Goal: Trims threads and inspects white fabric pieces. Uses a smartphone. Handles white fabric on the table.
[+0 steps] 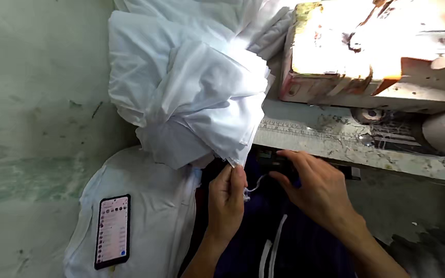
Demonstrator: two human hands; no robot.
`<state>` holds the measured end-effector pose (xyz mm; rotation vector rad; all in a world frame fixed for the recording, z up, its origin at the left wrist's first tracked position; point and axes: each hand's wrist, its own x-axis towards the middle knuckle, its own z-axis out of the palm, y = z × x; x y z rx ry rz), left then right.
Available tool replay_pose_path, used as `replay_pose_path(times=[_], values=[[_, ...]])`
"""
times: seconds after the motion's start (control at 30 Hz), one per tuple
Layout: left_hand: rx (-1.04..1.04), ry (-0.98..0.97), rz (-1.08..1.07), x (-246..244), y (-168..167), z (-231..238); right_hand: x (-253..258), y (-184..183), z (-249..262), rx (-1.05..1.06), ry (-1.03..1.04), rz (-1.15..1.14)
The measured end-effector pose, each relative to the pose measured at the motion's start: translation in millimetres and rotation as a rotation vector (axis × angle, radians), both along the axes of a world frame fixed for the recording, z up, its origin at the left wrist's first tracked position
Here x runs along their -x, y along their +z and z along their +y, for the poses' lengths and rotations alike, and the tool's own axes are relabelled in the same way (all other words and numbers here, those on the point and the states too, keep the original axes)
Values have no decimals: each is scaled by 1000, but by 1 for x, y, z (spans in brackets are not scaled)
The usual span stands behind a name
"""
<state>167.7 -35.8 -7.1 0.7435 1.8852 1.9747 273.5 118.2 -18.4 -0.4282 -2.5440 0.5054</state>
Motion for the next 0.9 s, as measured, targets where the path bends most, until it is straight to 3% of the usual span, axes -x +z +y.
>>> replay_pose_path(times=[0.2,0.43,0.53,0.6,0.7,0.8,0.9], values=[[156,-39,318,-16,-2,-15,15,1,-4,-2,158,125],[167,-43,350,-18,-3,-16,31,2,-17,42,290,148],[132,-160,312,-11,-7,-18,35,1,-13,124,387,173],[119,-300,155,1,-23,-25,29,-1,-2,158,377,172],[243,-352,-479,37,-66,-33,22,-4,29,94,235,156],[378,91,-910,70,-109,-14,24,-10,60,-23,86,112],[126,499,-1000,87,-151,-3,27,-20,72,-46,3,32]])
